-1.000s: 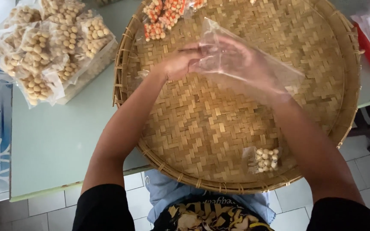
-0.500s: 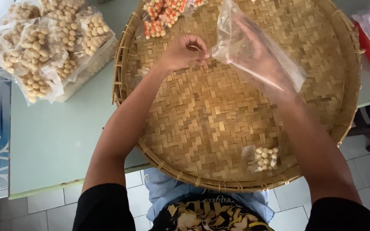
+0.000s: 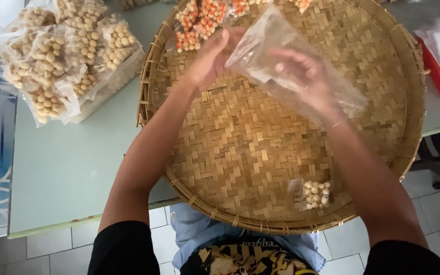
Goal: Packing loose snacks into small plastic bags and then placing those into larger bags on a production table.
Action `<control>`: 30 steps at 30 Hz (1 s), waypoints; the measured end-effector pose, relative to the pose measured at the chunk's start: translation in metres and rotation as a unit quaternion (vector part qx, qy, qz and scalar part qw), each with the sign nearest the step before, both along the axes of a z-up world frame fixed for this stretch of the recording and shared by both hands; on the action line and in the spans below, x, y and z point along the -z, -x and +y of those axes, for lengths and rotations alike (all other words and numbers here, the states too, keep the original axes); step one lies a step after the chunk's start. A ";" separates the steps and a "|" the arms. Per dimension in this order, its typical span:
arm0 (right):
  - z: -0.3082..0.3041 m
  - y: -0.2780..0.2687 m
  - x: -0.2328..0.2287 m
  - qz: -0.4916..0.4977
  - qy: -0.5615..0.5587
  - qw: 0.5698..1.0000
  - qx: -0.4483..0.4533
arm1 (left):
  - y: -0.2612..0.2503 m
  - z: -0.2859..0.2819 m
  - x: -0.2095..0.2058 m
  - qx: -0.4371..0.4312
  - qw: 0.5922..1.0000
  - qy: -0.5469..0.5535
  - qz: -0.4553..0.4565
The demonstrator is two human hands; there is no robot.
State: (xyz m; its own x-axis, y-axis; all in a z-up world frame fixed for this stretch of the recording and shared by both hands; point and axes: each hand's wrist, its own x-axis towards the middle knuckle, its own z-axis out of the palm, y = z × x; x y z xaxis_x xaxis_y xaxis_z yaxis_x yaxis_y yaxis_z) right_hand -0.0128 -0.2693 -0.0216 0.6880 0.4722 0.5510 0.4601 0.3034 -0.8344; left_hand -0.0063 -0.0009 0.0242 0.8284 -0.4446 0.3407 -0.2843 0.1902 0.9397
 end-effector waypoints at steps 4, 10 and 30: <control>0.014 0.012 -0.014 -0.143 0.084 0.983 -0.077 | 0.011 -0.003 0.005 0.011 0.962 -0.204 0.181; 0.026 0.043 -0.067 0.215 0.168 0.961 -0.046 | -0.006 0.012 0.038 0.097 0.983 -0.117 0.099; 0.041 0.034 -0.005 -0.184 0.162 0.962 0.124 | -0.001 -0.008 0.044 0.187 0.980 -0.045 0.053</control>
